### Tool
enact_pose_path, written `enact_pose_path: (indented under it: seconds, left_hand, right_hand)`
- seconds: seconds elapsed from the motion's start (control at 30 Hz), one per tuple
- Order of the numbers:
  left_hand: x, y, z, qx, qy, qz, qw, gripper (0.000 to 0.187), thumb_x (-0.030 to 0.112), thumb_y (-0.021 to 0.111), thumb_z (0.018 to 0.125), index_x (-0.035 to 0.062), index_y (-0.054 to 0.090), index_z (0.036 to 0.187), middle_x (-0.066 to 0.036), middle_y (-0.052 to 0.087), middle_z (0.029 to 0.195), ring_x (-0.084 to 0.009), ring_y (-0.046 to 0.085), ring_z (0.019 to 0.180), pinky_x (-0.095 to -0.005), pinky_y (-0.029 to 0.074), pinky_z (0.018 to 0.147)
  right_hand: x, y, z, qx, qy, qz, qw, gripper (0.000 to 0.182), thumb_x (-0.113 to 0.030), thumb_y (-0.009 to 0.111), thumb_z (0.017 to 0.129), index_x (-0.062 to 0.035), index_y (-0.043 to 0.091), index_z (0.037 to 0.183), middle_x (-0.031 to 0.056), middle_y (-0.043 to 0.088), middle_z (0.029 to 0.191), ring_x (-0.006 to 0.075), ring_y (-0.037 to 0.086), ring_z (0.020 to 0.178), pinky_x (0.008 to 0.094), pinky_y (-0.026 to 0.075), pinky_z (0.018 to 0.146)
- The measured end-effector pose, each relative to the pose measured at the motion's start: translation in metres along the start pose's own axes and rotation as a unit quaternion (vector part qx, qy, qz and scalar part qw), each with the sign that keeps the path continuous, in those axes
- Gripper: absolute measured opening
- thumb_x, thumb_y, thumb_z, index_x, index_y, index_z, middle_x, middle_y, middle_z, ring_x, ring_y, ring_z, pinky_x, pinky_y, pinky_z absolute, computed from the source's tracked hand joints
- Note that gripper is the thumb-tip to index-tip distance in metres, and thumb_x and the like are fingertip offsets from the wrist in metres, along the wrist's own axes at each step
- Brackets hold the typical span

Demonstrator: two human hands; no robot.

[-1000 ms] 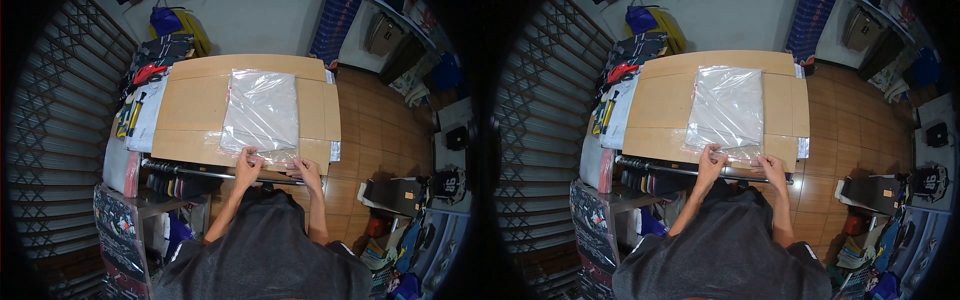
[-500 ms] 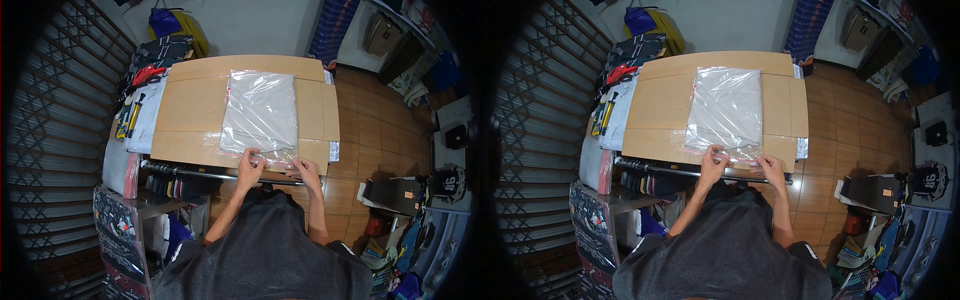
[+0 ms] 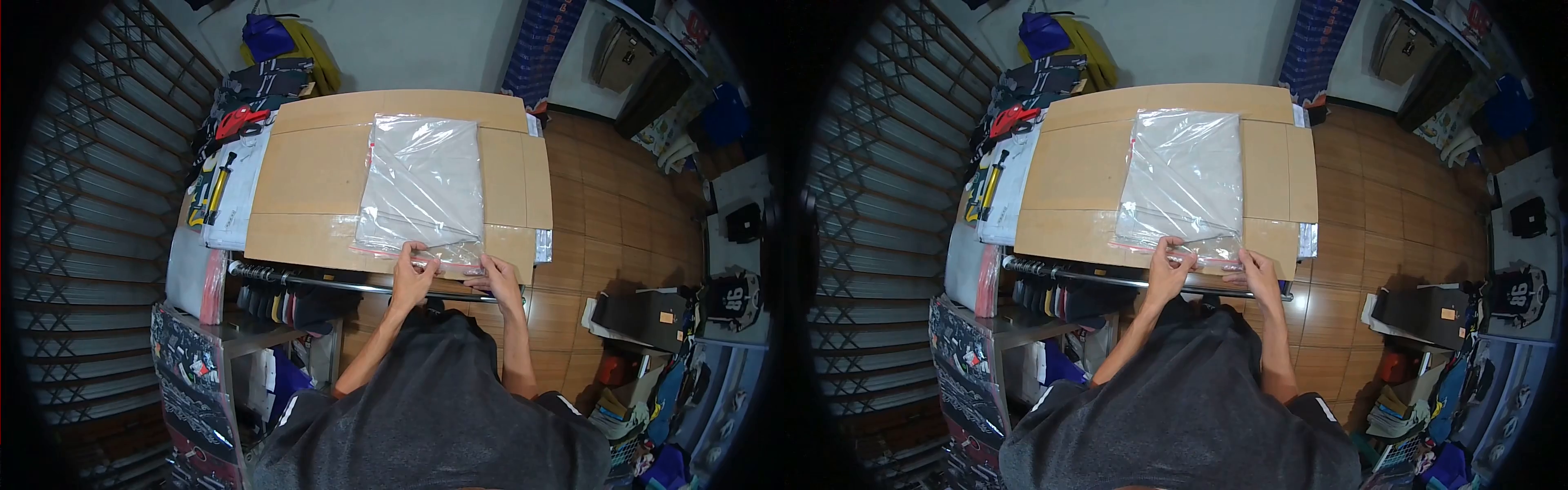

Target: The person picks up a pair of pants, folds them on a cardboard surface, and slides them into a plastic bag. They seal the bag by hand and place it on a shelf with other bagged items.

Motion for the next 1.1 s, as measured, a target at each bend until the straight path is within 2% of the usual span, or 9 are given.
enact_pose_path:
  seconds: [0.7, 1.0, 1.03, 1.1]
  left_hand:
    - [0.006, 0.015, 0.001, -0.020, 0.007, 0.030, 0.999, 0.037, 0.005, 0.073, 0.096, -0.0014, 0.048, 0.123, -0.015, 0.070, 0.094, -0.0184, 0.075, 0.077, -0.0291, 0.061, 0.067]
    - [0.001, 0.012, 0.005, -0.072, -0.009, -0.005, 0.997, 0.032, 0.008, 0.072, 0.098, 0.0015, 0.051, 0.121, -0.011, 0.071, 0.090, -0.0132, 0.072, 0.073, -0.0248, 0.056, 0.060]
    - [0.001, 0.009, 0.006, -0.081, 0.007, 0.024, 0.996, 0.032, 0.010, 0.071, 0.100, 0.0020, 0.051, 0.124, -0.011, 0.072, 0.090, -0.0121, 0.071, 0.074, -0.0247, 0.056, 0.061]
    - [0.005, 0.002, 0.004, -0.095, -0.003, -0.035, 0.995, 0.035, 0.011, 0.071, 0.101, 0.0020, 0.051, 0.128, -0.011, 0.073, 0.091, -0.0117, 0.071, 0.073, -0.0246, 0.056, 0.060]
  right_hand:
    - [0.012, -0.003, 0.009, 0.009, -0.027, 0.016, 0.999, 0.043, -0.035, 0.055, 0.111, 0.0053, 0.066, 0.119, 0.0230, 0.076, 0.103, 0.0283, 0.079, 0.078, 0.0308, 0.062, 0.068]
    - [0.005, -0.003, 0.001, 0.061, -0.014, 0.019, 0.998, 0.038, -0.036, 0.063, 0.107, 0.0017, 0.067, 0.113, 0.0122, 0.071, 0.099, 0.0251, 0.078, 0.075, 0.0280, 0.061, 0.062]
    - [0.003, -0.002, -0.001, 0.075, -0.014, 0.009, 0.997, 0.037, -0.035, 0.063, 0.107, 0.0013, 0.067, 0.113, 0.0118, 0.071, 0.098, 0.0245, 0.078, 0.074, 0.0273, 0.060, 0.061]
    - [-0.005, 0.000, -0.003, 0.103, -0.016, -0.011, 0.995, 0.036, -0.035, 0.064, 0.106, 0.0005, 0.068, 0.113, 0.0109, 0.072, 0.096, 0.0233, 0.078, 0.074, 0.0259, 0.059, 0.060]
Point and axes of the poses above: each hand's wrist, its own z-axis towards the middle knuckle, its own y-axis out of the palm, x = y × z, the point moved 6 cm from there along z, towards the middle knuckle
